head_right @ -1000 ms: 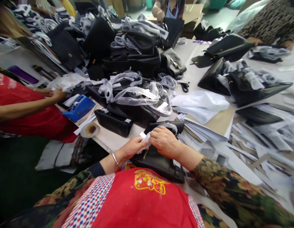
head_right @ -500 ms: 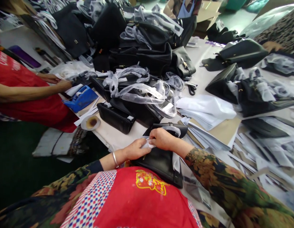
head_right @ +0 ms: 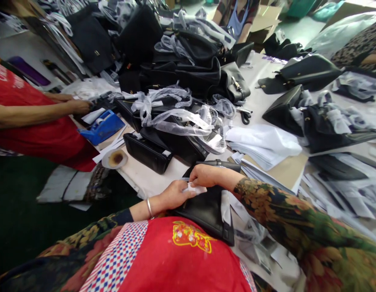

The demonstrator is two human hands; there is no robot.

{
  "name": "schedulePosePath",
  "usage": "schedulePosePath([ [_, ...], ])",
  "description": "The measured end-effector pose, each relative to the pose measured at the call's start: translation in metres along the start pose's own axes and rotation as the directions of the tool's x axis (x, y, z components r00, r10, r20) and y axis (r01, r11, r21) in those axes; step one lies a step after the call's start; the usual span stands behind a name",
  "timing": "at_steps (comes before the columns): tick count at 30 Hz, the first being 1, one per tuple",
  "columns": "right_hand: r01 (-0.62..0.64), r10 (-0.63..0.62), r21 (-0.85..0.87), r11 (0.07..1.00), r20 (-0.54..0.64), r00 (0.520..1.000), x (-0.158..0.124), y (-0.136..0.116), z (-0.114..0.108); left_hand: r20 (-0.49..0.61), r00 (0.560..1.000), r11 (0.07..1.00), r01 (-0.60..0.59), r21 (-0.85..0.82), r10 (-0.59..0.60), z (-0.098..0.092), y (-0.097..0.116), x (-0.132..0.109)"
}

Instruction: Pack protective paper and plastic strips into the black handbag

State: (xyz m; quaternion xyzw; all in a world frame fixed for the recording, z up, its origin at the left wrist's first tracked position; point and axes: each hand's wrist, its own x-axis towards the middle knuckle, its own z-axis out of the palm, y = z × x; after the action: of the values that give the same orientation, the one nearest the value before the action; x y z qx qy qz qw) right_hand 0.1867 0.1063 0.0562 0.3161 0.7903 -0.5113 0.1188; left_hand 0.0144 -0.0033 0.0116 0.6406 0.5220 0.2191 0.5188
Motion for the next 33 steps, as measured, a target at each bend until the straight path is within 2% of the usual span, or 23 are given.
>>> schedulePosePath([
  [3,0.023,-0.021,-0.114,0.993,0.022,1.000,0.006,0.000,0.004,0.033,0.999,1.000,0.006,-0.004,-0.006,0.000,0.000,0.000],
  [9,0.068,-0.126,-0.356,0.932,-0.140,0.982,0.000,-0.006,0.025,0.094,0.994,0.995,-0.048,-0.088,0.056,-0.004,0.003,0.002],
  [12,0.108,-0.223,-0.496,0.862,-0.178,0.958,-0.003,-0.007,0.035,0.119,0.992,0.996,0.051,-0.071,-0.043,-0.007,0.002,0.004],
  [15,0.159,-0.317,-0.605,0.780,-0.163,0.934,-0.007,-0.003,0.045,0.112,0.979,0.980,0.180,-0.088,-0.170,-0.008,-0.001,0.004],
  [18,0.189,-0.360,-0.622,0.760,-0.161,0.919,-0.014,0.002,0.053,0.134,0.971,0.966,0.216,-0.140,-0.197,-0.009,-0.004,0.003],
  [22,0.198,-0.403,-0.594,0.780,-0.233,0.885,-0.028,0.005,0.064,0.169,0.951,0.922,0.297,-0.247,-0.261,-0.009,-0.005,0.001],
  [28,0.091,-0.423,-0.667,0.740,-0.356,0.833,-0.032,0.009,0.085,0.233,0.924,0.858,0.370,-0.357,-0.302,-0.012,-0.002,0.002],
  [33,0.057,-0.444,-0.690,0.722,-0.398,0.803,-0.030,0.013,0.088,0.286,0.898,0.748,0.437,-0.500,-0.334,-0.014,0.000,0.006],
])
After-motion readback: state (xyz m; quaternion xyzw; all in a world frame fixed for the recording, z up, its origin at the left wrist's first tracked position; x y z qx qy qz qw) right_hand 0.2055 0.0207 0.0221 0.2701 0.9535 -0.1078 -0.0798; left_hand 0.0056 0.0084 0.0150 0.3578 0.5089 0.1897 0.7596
